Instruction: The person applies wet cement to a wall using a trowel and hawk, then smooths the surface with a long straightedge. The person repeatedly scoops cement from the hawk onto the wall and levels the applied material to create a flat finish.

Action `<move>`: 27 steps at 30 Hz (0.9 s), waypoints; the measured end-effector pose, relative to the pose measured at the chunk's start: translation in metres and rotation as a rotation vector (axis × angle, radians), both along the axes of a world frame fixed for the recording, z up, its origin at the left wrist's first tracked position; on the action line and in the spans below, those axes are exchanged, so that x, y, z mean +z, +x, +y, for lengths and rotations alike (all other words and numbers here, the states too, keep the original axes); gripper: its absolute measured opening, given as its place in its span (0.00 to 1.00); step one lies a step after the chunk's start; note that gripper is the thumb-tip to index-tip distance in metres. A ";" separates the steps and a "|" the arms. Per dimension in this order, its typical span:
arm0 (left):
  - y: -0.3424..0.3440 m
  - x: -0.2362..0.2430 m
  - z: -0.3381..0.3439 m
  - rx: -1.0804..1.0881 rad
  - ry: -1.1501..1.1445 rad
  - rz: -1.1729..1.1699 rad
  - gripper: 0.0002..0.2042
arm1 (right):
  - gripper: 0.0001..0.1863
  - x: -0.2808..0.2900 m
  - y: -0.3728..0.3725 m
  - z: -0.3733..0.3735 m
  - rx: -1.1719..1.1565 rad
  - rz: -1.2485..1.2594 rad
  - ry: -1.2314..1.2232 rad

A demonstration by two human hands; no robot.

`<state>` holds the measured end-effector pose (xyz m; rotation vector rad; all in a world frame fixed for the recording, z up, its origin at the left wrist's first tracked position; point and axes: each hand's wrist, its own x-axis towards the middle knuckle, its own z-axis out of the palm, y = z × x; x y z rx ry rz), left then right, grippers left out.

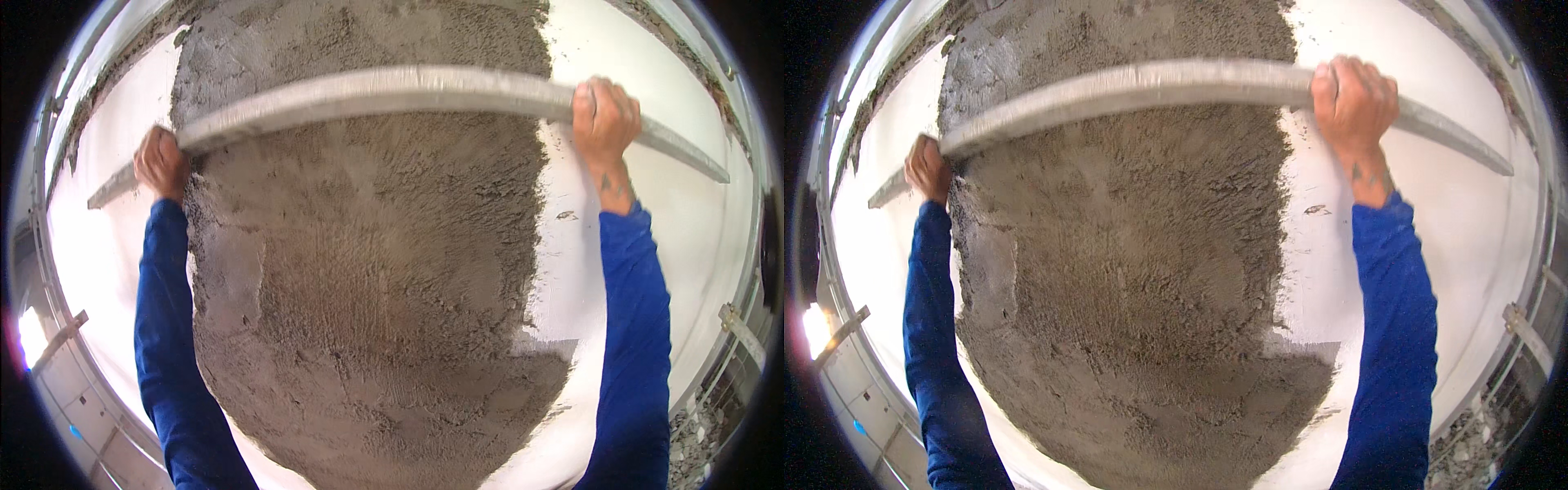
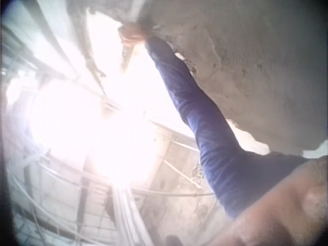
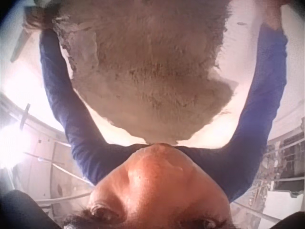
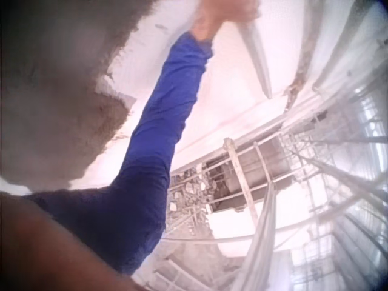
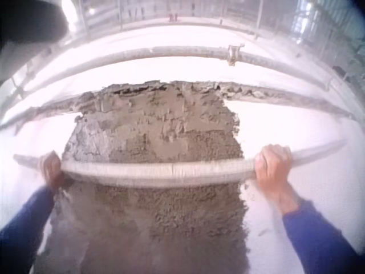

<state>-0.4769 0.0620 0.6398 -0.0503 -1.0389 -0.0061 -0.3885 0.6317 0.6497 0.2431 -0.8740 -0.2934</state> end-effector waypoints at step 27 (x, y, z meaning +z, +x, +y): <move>-0.053 0.199 -0.053 -0.075 0.268 0.123 0.26 | 0.20 0.203 0.002 -0.012 -0.054 0.300 -0.125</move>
